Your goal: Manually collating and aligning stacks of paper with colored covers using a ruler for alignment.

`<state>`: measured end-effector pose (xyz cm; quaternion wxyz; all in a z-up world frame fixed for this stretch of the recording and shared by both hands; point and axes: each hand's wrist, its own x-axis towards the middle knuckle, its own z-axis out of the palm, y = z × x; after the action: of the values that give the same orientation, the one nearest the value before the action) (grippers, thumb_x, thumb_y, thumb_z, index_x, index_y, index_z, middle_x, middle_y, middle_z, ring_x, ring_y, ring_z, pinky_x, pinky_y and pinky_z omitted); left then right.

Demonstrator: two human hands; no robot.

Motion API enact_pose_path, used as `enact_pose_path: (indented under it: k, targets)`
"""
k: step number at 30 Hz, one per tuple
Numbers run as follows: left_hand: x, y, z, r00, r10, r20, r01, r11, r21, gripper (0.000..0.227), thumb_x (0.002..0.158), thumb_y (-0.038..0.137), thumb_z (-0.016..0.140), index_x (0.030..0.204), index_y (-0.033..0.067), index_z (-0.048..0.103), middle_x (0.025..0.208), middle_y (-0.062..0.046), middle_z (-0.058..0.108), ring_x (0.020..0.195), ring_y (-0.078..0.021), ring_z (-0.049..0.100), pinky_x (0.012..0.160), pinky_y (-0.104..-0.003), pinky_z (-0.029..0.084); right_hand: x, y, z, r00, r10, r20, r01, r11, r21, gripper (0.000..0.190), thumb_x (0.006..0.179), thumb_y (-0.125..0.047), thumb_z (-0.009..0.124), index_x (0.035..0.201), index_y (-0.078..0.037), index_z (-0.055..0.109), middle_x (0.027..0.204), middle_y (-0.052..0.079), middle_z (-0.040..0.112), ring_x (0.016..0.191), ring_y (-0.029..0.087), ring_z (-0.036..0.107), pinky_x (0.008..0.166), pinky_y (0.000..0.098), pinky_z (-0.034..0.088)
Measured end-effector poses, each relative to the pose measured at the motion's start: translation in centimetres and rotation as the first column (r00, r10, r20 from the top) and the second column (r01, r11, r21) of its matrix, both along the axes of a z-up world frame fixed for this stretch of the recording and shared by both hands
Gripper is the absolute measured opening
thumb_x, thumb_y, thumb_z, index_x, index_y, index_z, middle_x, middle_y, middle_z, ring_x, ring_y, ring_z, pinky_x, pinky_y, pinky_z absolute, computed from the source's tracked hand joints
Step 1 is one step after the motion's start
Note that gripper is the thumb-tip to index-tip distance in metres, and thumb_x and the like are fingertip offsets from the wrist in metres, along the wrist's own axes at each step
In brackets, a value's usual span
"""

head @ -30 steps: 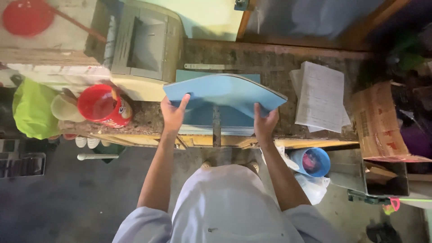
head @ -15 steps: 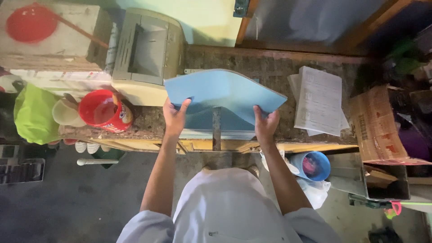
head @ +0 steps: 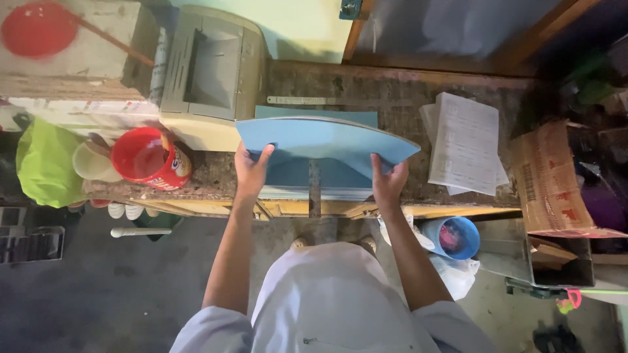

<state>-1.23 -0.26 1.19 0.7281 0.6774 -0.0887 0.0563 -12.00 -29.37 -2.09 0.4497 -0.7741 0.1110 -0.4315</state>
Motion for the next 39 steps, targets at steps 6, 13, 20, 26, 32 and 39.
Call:
enact_pose_path:
  k: [6, 13, 20, 26, 32, 39]
  targets:
    - [0.6, 0.3, -1.7, 1.000, 0.004, 0.012, -0.005, 0.997, 0.080, 0.038, 0.093, 0.019, 0.082, 0.122, 0.0026, 0.063, 0.105, -0.007, 0.065, 0.100, -0.0120, 0.053, 0.095, -0.044, 0.049, -0.1, 0.2, 0.8, 0.996, 0.085, -0.024, -0.082, 0.991, 0.106, 0.037, 0.096, -0.020, 0.079, 0.122, -0.006, 0.056, 0.108, 0.010, 0.060, 0.101, 0.026, 0.064, 0.095, 0.0442, 0.049]
    - [0.3, 0.5, 2.3, 0.999, -0.043, 0.002, 0.042, 0.980, 0.196, 0.034, 0.104, 0.017, 0.068, 0.127, -0.0057, 0.057, 0.111, -0.018, 0.065, 0.106, -0.0217, 0.059, 0.097, -0.051, 0.048, 1.1, 0.9, 6.8, 0.991, 0.082, -0.105, -0.076, 0.996, 0.056, 0.035, 0.102, -0.028, 0.070, 0.127, -0.008, 0.057, 0.113, 0.012, 0.061, 0.107, 0.027, 0.062, 0.097, 0.0477, 0.048]
    - [3.3, 1.7, 5.1, 0.963, -0.021, -0.270, 0.183, 0.787, 0.589, 0.042, 0.103, 0.037, 0.068, 0.127, 0.0039, 0.060, 0.108, -0.017, 0.071, 0.107, -0.0349, 0.072, 0.085, -0.050, 0.059, 4.8, -3.6, 3.2, 0.713, -0.044, -0.700, 0.036, 0.999, -0.027, 0.058, 0.095, -0.039, 0.075, 0.137, -0.005, 0.056, 0.131, 0.021, 0.063, 0.129, 0.043, 0.056, 0.109, 0.0595, 0.040]
    - [7.7, 2.8, -3.6, 0.909, 0.036, -0.415, 0.277, 0.692, 0.667, 0.060, 0.097, 0.047, 0.072, 0.134, 0.0020, 0.058, 0.118, -0.022, 0.067, 0.112, -0.0379, 0.068, 0.087, -0.053, 0.059, 5.7, -2.5, 2.1, 0.602, 0.126, -0.789, -0.007, 0.988, 0.153, 0.050, 0.095, -0.031, 0.070, 0.136, -0.005, 0.056, 0.132, 0.020, 0.062, 0.129, 0.040, 0.058, 0.106, 0.0571, 0.046]
    - [7.9, 2.9, -6.7, 0.912, 0.092, -0.399, 0.257, 0.631, 0.732, 0.057, 0.100, 0.044, 0.068, 0.133, -0.0006, 0.057, 0.119, -0.024, 0.067, 0.113, -0.0393, 0.068, 0.090, -0.054, 0.059, 5.8, -2.9, -0.3, 0.580, 0.157, -0.799, 0.003, 0.981, 0.195, 0.047, 0.097, -0.036, 0.068, 0.136, -0.012, 0.056, 0.128, 0.014, 0.062, 0.124, 0.034, 0.061, 0.103, 0.0543, 0.050]
    - [6.4, 2.7, -3.8, 0.908, 0.082, -0.411, 0.266, 0.644, 0.717, 0.054, 0.101, 0.044, 0.068, 0.132, 0.0005, 0.058, 0.120, -0.024, 0.067, 0.117, -0.0411, 0.065, 0.095, -0.057, 0.057, 5.3, -3.8, 1.0, 0.599, 0.196, -0.776, 0.018, 0.966, 0.258, 0.051, 0.096, -0.031, 0.071, 0.137, -0.005, 0.057, 0.122, 0.016, 0.068, 0.119, 0.035, 0.065, 0.096, 0.0520, 0.053]
